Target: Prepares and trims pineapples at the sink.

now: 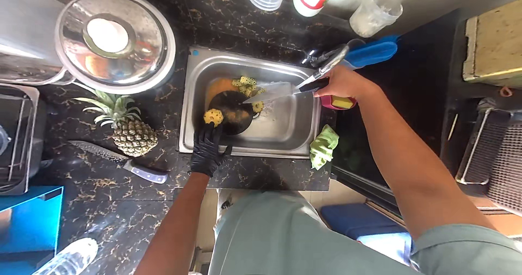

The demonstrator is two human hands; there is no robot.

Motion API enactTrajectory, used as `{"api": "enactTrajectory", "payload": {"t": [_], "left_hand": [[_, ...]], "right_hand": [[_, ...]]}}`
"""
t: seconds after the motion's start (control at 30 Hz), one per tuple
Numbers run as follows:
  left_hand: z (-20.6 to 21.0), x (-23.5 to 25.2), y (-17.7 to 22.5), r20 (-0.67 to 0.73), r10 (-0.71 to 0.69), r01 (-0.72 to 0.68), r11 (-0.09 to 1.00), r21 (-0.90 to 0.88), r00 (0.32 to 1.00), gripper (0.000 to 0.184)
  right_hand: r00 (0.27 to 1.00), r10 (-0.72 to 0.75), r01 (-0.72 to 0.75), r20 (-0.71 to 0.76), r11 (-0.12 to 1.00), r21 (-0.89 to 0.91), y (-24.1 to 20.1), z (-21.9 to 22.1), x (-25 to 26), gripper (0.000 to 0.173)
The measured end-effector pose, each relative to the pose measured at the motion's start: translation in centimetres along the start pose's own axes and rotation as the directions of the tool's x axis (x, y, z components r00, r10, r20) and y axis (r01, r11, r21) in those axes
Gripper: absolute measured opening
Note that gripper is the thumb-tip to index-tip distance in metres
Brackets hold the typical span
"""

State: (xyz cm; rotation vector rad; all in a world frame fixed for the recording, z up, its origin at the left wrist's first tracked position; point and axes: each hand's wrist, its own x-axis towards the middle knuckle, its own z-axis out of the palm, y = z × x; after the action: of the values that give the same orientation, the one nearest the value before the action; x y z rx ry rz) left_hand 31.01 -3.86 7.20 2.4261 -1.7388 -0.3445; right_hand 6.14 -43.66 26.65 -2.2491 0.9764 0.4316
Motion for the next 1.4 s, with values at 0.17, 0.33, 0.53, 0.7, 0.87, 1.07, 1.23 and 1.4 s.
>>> {"api": "enactTrajectory", "payload": {"t": [0.17,0.33,0.53,0.7,0.87,1.07,1.23,1.4], "left_hand": [[-0.1,0.1,-0.1,-0.062,0.025,-0.03,0.997,-0.073,0.998,0.087],[0.2,-0.1,-0.2,-0.111,0.026,-0.034,0.997,-0.074,0.994,0.092],[0.2,-0.2,-0.1,-0.139,0.019,-0.029,0.997,-0.072,0.99,0.096],[-0.4,-0.1,0.0,-0.111,0.012,-0.024,0.994,-0.105,0.994,0.095],[-0.3,-0.1,-0.1,-0.124,0.013,-0.026,0.994,-0.104,0.992,0.094],[-0.1,-0.1,0.0,-0.112,0.015,-0.025,0.996,-0.089,0.994,0.094],[-0.2,-0.1,0.0,-0.111,0.012,-0.022,0.996,-0.089,0.994,0.094],[-0.3,-0.1,0.1,-0.113,0.018,-0.028,0.996,-0.08,0.993,0.092]], "right_hand": [[0.998,-0.03,0.028,-0.049,0.999,-0.044,0.5,1.8,1.2,0.049],[0.987,-0.128,0.154,-0.093,0.912,0.38,0.6,3.7,2.6,0.046],[0.968,-0.178,0.25,-0.177,0.754,0.607,0.2,5.0,2.2,0.048],[0.953,-0.129,0.293,-0.273,0.611,0.735,0.4,6.3,2.0,0.048],[0.952,-0.106,0.306,-0.288,0.393,0.867,0.3,8.2,2.3,0.039],[0.955,0.019,0.263,-0.295,0.403,0.877,0.3,9.3,1.6,0.036],[0.916,0.236,0.251,-0.325,0.294,0.922,0.9,9.4,1.3,0.031],[0.91,0.252,0.252,-0.329,0.293,0.922,1.0,9.0,0.8,0.028]]}}
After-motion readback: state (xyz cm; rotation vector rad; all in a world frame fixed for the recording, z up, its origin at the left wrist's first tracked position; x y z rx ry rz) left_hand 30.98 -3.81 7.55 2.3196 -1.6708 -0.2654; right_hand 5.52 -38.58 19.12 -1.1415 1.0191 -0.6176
